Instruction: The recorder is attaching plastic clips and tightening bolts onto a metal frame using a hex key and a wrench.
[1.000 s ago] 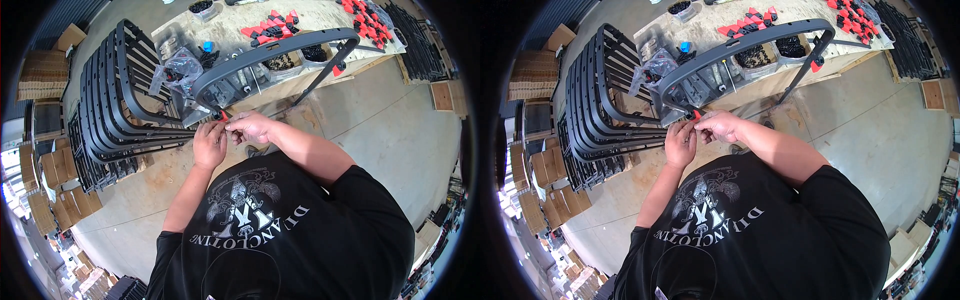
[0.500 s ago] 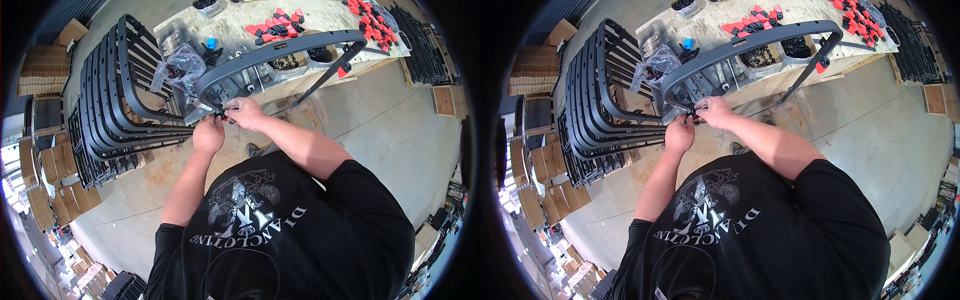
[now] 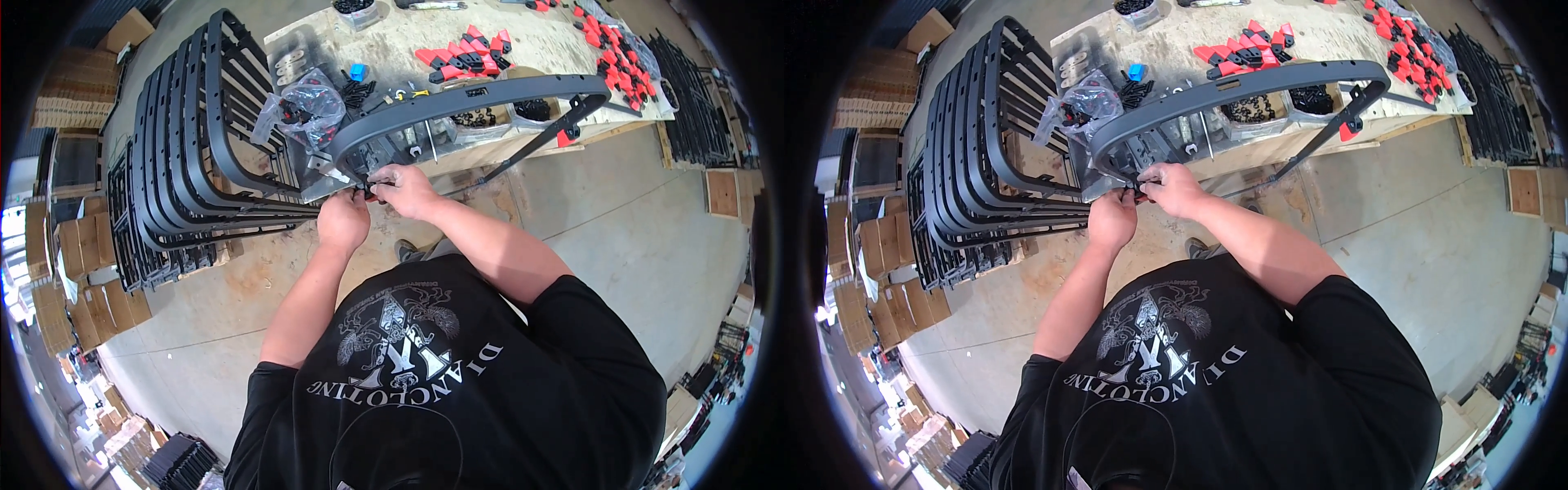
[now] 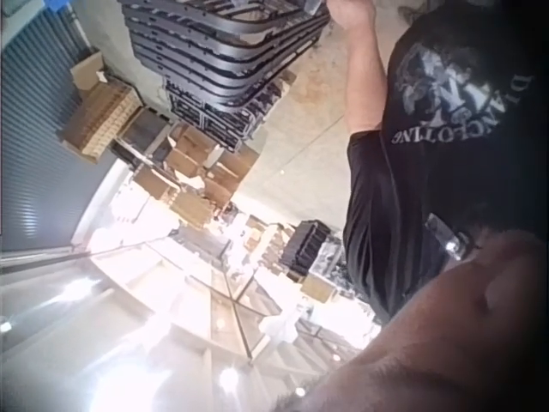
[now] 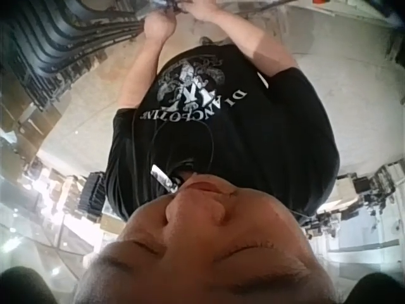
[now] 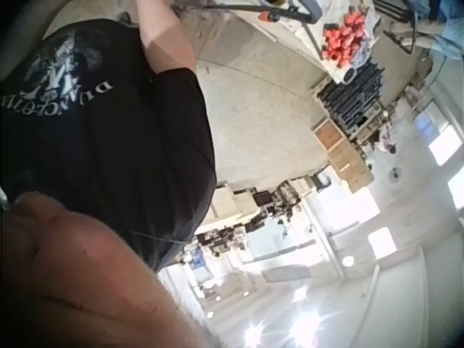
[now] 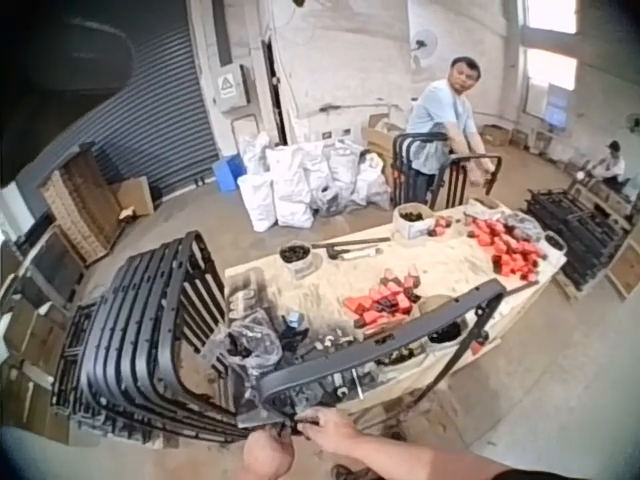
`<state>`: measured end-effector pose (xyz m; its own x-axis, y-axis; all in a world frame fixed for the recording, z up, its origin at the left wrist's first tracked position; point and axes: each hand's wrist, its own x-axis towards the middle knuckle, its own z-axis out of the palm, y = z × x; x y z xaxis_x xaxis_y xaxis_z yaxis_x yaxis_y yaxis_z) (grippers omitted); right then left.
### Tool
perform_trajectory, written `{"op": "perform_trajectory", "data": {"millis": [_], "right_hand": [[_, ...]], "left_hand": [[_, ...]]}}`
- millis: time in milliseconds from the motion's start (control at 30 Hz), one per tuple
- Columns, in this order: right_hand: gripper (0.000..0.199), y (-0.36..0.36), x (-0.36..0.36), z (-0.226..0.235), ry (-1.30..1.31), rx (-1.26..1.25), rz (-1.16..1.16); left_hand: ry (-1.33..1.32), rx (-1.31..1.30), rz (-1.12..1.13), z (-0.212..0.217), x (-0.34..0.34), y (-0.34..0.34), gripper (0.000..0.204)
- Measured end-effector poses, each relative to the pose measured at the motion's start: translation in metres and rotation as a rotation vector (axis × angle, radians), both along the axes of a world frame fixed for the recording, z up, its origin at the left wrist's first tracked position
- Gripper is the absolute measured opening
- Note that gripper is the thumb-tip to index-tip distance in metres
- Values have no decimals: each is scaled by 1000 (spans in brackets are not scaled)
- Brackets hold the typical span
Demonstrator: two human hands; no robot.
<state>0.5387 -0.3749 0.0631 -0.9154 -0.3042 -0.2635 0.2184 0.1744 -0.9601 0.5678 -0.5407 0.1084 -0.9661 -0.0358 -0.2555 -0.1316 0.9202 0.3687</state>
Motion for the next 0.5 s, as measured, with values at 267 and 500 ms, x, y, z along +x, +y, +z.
{"op": "perform_trajectory", "data": {"millis": [267, 500], "right_hand": [[28, -4, -17, -7, -379, -107, 51], [44, -15, -17, 10, -378, 133, 29]], "left_hand": [[-76, -13, -62, 11, -6, -3, 37], [-141, -14, -28, 10, -7, -5, 36]]}}
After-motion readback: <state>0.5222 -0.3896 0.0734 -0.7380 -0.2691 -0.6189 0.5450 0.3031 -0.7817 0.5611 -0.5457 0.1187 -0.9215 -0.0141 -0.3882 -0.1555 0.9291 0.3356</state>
